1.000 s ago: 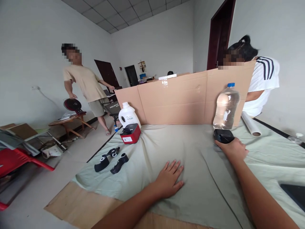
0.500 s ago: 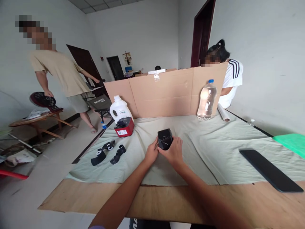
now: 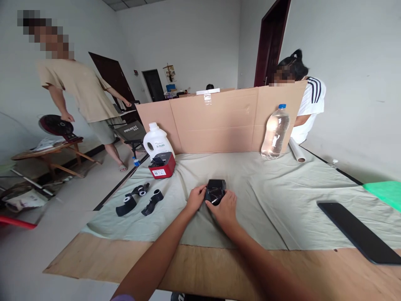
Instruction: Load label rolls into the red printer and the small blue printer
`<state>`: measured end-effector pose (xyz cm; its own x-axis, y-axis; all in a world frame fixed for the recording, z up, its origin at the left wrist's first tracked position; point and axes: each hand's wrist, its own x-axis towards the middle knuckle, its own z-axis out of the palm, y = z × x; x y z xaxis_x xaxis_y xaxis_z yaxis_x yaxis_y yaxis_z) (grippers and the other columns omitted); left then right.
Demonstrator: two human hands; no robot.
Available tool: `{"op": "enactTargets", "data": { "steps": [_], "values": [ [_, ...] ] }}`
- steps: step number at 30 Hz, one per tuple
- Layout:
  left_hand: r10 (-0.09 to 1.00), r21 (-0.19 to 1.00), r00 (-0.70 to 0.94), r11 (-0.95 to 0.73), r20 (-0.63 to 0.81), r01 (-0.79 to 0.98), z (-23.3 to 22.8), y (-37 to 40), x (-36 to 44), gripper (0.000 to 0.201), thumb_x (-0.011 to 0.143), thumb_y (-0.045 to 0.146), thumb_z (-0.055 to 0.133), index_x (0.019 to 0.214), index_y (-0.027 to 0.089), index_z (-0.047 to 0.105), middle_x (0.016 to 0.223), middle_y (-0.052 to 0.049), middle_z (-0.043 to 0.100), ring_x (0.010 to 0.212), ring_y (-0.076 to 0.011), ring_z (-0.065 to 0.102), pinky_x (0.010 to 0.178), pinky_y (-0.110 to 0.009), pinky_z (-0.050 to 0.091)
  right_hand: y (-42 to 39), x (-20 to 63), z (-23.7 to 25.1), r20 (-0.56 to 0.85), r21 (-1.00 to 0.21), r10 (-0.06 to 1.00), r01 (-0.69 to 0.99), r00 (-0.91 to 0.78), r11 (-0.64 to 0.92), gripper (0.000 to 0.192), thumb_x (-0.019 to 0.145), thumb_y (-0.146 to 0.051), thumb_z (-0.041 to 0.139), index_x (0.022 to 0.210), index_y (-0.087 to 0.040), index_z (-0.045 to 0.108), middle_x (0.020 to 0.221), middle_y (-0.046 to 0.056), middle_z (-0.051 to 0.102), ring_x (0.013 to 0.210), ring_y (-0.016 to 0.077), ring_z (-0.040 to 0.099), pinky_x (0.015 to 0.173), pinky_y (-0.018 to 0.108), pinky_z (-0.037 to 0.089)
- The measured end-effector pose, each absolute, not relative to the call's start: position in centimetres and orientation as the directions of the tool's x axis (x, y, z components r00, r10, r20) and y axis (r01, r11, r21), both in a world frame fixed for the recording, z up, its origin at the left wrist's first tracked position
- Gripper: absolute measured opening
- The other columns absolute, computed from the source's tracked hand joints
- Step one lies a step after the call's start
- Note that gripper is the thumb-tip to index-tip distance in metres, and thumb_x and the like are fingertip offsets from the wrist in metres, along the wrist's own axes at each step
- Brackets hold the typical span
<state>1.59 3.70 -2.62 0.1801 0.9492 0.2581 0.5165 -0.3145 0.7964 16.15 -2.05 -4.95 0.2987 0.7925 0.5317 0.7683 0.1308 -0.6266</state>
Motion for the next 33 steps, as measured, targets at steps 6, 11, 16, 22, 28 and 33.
{"op": "enactTargets", "data": {
  "steps": [6, 11, 16, 22, 28, 33],
  "values": [
    [0.946, 0.815, 0.147, -0.323, 0.288, 0.482, -2.9, 3.9, 1.6, 0.032, 0.096, 0.025, 0.05, 0.115, 0.019, 0.075, 0.116, -0.005, 0.076, 0.106, -0.0187, 0.071, 0.1, -0.033, 0.053, -2.2, 17.0, -4.2, 0.57, -0.586, 0.786, 0.789, 0.24, 0.184, 0.069, 0.071, -0.059, 0.073, 0.117, -0.015, 0.047, 0.111, 0.018, 0.055, 0.108, 0.0379, 0.053, 0.095, 0.054, 0.046],
    [0.938, 0.807, 0.145, -0.344, 0.313, 0.48, -3.6, 4.2, 1.6, 0.031, 0.095, 0.025, 0.05, 0.112, 0.02, 0.075, 0.111, -0.005, 0.078, 0.102, -0.0194, 0.072, 0.096, -0.033, 0.054, -2.7, 17.5, -3.2, 0.624, -0.555, 0.75, 0.8, 0.221, 0.226, 0.054, 0.075, -0.057, 0.069, 0.107, -0.017, 0.051, 0.103, 0.014, 0.058, 0.101, 0.0335, 0.057, 0.087, 0.047, 0.048],
    [0.931, 0.79, 0.147, -0.361, 0.333, 0.495, -4.2, 4.6, 1.5, 0.031, 0.095, 0.027, 0.05, 0.112, 0.019, 0.075, 0.109, -0.006, 0.078, 0.1, -0.0208, 0.072, 0.095, -0.034, 0.054, -2.9, 18.0, -3.1, 0.558, -0.624, 0.804, 0.744, 0.207, 0.241, 0.047, 0.077, -0.055, 0.069, 0.104, -0.02, 0.051, 0.082, 0.005, 0.064, 0.076, 0.0252, 0.063, 0.077, 0.039, 0.047],
    [0.935, 0.79, 0.158, -0.352, 0.316, 0.503, -3.9, 4.5, 1.5, 0.031, 0.095, 0.025, 0.051, 0.113, 0.02, 0.076, 0.11, -0.006, 0.078, 0.102, -0.0206, 0.072, 0.096, -0.033, 0.054, -3.5, 18.3, -2.3, 0.551, -0.728, 0.826, 0.553, 0.119, 0.406, 0.028, 0.092, -0.045, 0.054, 0.105, -0.021, 0.054, 0.063, -0.002, 0.058, 0.062, 0.0194, 0.058, 0.072, 0.034, 0.045],
    [0.936, 0.777, 0.142, -0.346, 0.321, 0.525, -3.9, 4.5, 1.5, 0.029, 0.093, 0.021, 0.054, 0.11, 0.018, 0.077, 0.11, -0.007, 0.078, 0.103, -0.022, 0.072, 0.097, -0.036, 0.054, -3.0, 18.9, -2.2, 0.402, -0.895, 0.869, 0.323, 0.288, 0.307, 0.027, 0.095, -0.04, 0.041, 0.107, -0.021, 0.056, 0.069, 0.0, 0.062, 0.064, 0.0197, 0.058, 0.065, 0.032, 0.044],
    [0.929, 0.782, 0.151, -0.367, 0.339, 0.504, -3.7, 4.3, 1.4, 0.028, 0.093, 0.019, 0.055, 0.111, 0.02, 0.077, 0.111, -0.005, 0.078, 0.104, -0.0202, 0.073, 0.098, -0.035, 0.054, -1.3, 19.7, -3.2, 0.289, -0.938, 0.877, 0.297, 0.384, 0.179, 0.024, 0.081, -0.034, 0.046, 0.099, -0.021, 0.057, 0.083, 0.005, 0.066, 0.074, 0.0217, 0.062, 0.072, 0.035, 0.048]
  ]
}}
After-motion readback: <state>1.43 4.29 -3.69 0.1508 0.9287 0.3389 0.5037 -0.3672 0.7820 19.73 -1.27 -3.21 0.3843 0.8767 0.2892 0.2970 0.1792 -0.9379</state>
